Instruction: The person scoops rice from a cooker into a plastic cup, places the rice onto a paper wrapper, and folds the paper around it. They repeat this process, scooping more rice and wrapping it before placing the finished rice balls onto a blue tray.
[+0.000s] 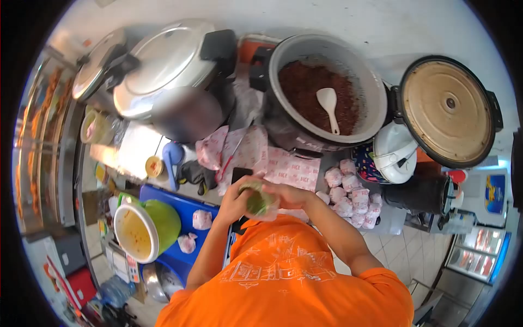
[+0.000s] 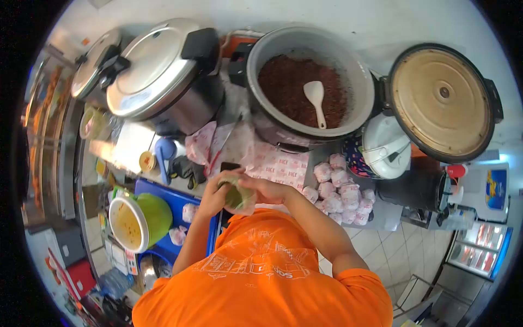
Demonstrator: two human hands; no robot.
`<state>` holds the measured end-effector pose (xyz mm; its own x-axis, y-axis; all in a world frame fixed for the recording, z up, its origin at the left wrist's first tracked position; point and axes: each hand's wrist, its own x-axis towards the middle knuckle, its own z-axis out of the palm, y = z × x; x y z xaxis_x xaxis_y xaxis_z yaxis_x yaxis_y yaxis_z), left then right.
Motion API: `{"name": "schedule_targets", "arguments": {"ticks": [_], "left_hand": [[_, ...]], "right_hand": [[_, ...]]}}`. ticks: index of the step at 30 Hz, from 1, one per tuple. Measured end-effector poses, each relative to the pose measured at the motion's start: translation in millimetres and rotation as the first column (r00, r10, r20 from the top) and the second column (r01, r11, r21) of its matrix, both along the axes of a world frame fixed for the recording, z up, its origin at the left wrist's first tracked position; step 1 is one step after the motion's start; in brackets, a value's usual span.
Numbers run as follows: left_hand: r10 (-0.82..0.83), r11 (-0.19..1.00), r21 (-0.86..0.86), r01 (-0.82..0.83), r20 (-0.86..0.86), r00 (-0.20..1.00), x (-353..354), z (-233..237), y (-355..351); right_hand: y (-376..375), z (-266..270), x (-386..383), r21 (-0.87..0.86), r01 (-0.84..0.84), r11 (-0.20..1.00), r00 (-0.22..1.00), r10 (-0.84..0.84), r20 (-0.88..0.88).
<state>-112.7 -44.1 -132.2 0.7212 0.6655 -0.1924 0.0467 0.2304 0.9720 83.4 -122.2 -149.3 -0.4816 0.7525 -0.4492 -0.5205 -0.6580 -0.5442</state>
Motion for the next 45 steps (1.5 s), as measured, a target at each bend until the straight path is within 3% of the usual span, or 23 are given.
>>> {"name": "schedule_targets", "arguments": {"ticks": [1,2,3,5,6,8,10,11,12,15,17,21,23,26,28,30,33,36,38,41,43,44,45], "left_hand": [[-0.019,1.000,0.000,0.019,0.010,1.000,-5,-5,0],[0.040,0.998,-0.037,-0.043,-0.057,0.998,-17,-14,-1],[0.113,0.989,-0.076,-0.124,-0.131,0.985,-32,-22,-6],[0.193,0.951,-0.211,-0.227,-0.169,0.966,-64,-37,-15],[0.233,0.900,-0.325,-0.291,-0.205,0.951,-74,-41,-20],[0.209,0.881,-0.386,-0.273,-0.199,0.957,-81,-37,-29],[0.097,0.876,-0.449,-0.178,-0.198,0.975,-78,-22,-35],[-0.015,0.891,-0.449,-0.070,-0.183,0.983,-77,-27,-39],[-0.064,0.892,-0.451,-0.010,-0.150,0.987,-73,-28,-43],[-0.152,0.903,-0.418,0.098,-0.097,0.984,-65,-22,-39],[-0.189,0.902,-0.414,0.124,-0.121,0.974,-60,1,-29],[-0.177,0.923,-0.368,0.117,-0.135,0.975,-56,26,3],[-0.081,0.943,-0.330,0.038,-0.116,0.990,-52,45,31],[0.171,0.958,-0.217,-0.188,-0.093,0.981,-22,90,82],[0.087,0.996,0.004,-0.087,0.030,0.996,13,128,121],[0.072,0.997,0.005,-0.073,0.065,0.995,55,161,145],[-0.045,0.969,0.237,0.069,-0.104,0.994,124,203,170],[-0.178,0.940,0.270,0.211,-0.141,0.974,191,197,200],[-0.196,0.933,0.257,0.253,-0.229,0.954,224,193,208],[-0.212,0.927,0.226,0.299,-0.341,0.916,252,178,218],[-0.217,0.925,0.220,0.310,-0.363,0.906,269,161,227],[-0.056,0.764,0.517,0.387,-0.544,0.837,278,151,234],[0.166,0.496,0.715,0.493,-0.636,0.754,286,140,241]], "right_hand": [[2,31,2,0.029,-0.028,0.999,0.981,0.022,0.192],[6,56,19,0.159,-0.281,0.946,0.827,0.154,0.541],[10,82,44,0.172,-0.557,0.812,0.539,0.196,0.819],[17,139,85,0.200,-0.559,0.805,0.491,0.127,0.862],[25,166,105,0.184,-0.466,0.866,0.484,0.075,0.872],[54,181,149,0.197,-0.304,0.932,0.433,-0.049,0.900],[103,169,197,0.066,-0.515,0.855,0.062,-0.040,0.997],[123,142,223,-0.008,-0.689,0.725,-0.096,-0.081,0.992],[144,118,238,-0.308,-0.716,0.627,-0.275,0.152,0.949],[167,51,256,-0.630,-0.714,0.306,-0.510,0.388,0.767],[171,19,265,-0.717,-0.663,0.214,-0.592,0.436,0.678],[181,44,253,-0.792,-0.602,0.104,-0.605,0.587,0.537],[175,52,250,-0.847,-0.485,0.218,-0.582,0.642,0.499],[173,26,273,-0.755,-0.528,0.389,-0.403,0.668,0.626],[170,19,279,-0.694,-0.489,0.529,-0.255,0.674,0.694],[177,12,282,-0.659,-0.458,0.596,-0.167,0.671,0.723],[183,-25,300,-0.607,-0.327,0.724,-0.006,0.641,0.767],[203,-7,281,-0.738,-0.395,0.547,-0.190,0.737,0.648],[201,32,260,-0.688,-0.398,0.607,-0.219,0.665,0.714],[207,31,264,-0.663,-0.412,0.625,-0.248,0.623,0.742],[213,64,264,-0.765,-0.365,0.531,-0.410,0.646,0.644],[223,56,279,-0.809,-0.388,0.442,-0.400,0.710,0.579],[208,81,278,-0.816,-0.390,0.427,-0.411,0.713,0.569]]}}
